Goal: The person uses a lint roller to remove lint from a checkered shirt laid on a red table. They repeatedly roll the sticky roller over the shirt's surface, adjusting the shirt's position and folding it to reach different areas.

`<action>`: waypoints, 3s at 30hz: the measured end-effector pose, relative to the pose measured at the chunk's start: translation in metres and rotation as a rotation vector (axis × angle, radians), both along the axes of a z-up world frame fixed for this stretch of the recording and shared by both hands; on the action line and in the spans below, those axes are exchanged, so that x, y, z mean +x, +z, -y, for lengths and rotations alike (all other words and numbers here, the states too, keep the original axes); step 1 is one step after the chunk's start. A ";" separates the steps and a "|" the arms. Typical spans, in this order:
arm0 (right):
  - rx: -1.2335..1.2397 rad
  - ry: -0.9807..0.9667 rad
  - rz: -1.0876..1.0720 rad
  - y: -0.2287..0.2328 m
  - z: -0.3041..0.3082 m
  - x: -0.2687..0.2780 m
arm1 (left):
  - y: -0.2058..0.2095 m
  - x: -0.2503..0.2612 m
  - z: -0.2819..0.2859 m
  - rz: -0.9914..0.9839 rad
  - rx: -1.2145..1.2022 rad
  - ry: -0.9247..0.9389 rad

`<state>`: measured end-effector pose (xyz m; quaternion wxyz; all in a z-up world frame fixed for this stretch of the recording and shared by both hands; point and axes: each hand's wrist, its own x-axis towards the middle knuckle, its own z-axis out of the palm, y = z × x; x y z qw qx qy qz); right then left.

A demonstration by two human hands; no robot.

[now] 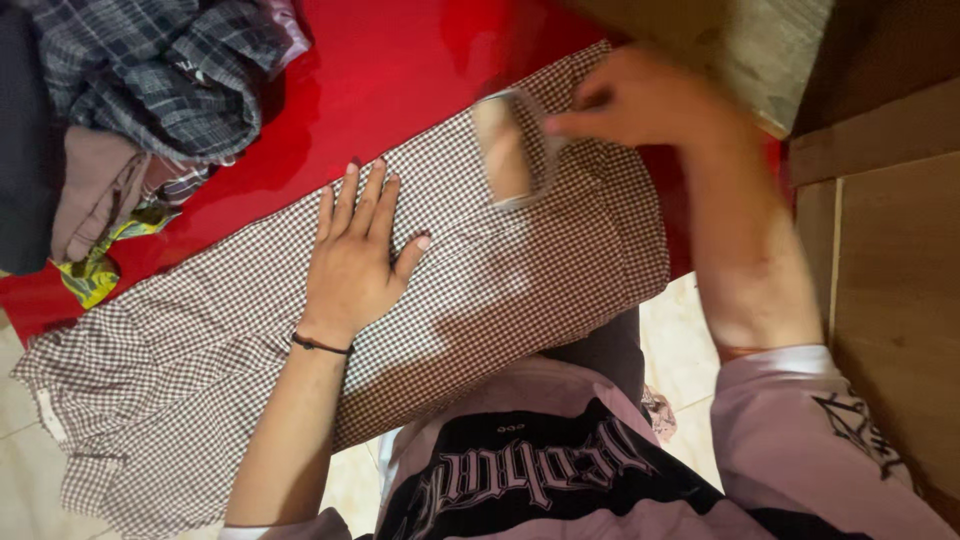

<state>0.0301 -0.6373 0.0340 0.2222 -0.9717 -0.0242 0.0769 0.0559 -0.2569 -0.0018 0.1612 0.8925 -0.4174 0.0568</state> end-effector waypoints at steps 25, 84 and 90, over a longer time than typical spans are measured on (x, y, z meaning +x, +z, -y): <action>-0.231 -0.168 -0.051 0.029 0.058 -0.026 | 0.000 0.002 -0.002 -0.022 -0.061 -0.002; -0.037 -0.372 -0.220 0.022 0.069 0.003 | 0.011 0.008 -0.001 -0.053 -0.025 -0.027; 0.094 -0.234 -0.112 -0.004 0.038 0.028 | 0.005 0.009 -0.003 -0.036 -0.020 -0.028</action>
